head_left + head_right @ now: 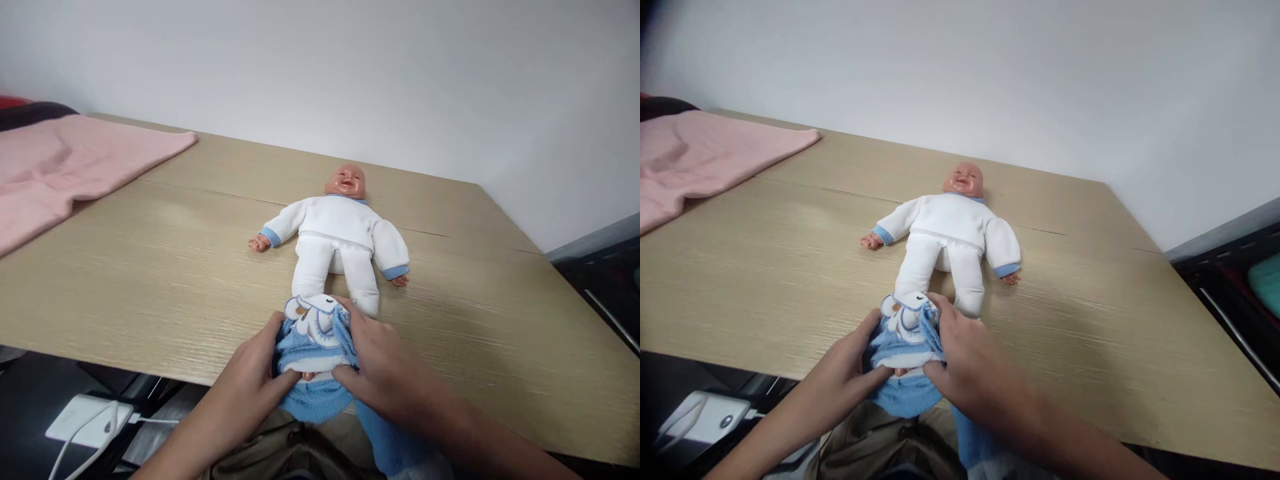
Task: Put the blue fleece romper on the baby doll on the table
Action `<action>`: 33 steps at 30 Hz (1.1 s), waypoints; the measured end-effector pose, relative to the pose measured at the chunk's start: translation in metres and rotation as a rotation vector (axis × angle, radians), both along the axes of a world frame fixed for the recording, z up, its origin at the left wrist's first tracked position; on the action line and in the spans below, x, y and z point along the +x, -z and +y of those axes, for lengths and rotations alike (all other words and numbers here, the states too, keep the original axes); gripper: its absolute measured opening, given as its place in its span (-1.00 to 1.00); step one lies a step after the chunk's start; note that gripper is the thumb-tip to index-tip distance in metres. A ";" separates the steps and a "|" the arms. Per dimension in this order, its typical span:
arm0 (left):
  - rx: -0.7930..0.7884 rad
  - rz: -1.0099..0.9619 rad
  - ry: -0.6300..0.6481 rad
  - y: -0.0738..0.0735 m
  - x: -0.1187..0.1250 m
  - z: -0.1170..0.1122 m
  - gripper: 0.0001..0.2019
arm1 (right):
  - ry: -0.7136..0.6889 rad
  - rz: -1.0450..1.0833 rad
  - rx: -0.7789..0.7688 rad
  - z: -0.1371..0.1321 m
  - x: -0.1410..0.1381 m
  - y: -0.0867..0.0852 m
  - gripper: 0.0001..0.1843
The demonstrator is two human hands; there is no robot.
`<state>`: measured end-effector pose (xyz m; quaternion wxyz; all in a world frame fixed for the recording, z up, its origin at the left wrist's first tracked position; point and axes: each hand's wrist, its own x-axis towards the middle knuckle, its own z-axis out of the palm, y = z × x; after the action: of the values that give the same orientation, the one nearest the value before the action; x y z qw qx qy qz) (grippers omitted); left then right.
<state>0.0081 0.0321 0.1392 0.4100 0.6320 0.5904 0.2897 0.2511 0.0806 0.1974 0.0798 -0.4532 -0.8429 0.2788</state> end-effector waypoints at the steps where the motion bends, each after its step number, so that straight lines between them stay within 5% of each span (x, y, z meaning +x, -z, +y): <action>1: 0.009 -0.066 -0.025 0.003 0.000 -0.001 -0.46 | 0.030 0.038 -0.011 0.001 0.002 0.002 -0.22; 6: 0.087 -0.332 -0.077 0.013 0.001 -0.002 -0.65 | 0.109 0.246 -0.064 0.004 0.004 0.004 -0.67; 13: 0.352 -0.281 -0.020 0.005 -0.004 0.016 -0.73 | -0.004 0.409 0.052 0.023 0.004 0.011 -0.56; 17: 0.302 -0.221 0.110 -0.003 -0.017 0.033 -0.78 | -0.095 0.432 0.089 0.039 0.007 0.006 -0.57; 23: 0.177 -0.168 0.276 -0.015 -0.047 0.073 -0.77 | -0.264 0.389 0.052 0.071 0.019 0.004 -0.95; 30: 0.105 -0.182 0.362 -0.022 -0.056 0.103 -0.66 | -0.307 0.435 -0.092 0.088 0.022 0.000 -0.31; 33: 0.053 -0.181 0.418 -0.023 -0.060 0.102 -0.51 | -0.302 0.431 -0.004 0.082 0.028 -0.005 -0.55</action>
<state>-0.0516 0.1344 0.1621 0.4956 0.7226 0.3994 0.2696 0.2793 0.1622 0.2029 0.2142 -0.2526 -0.8639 0.3794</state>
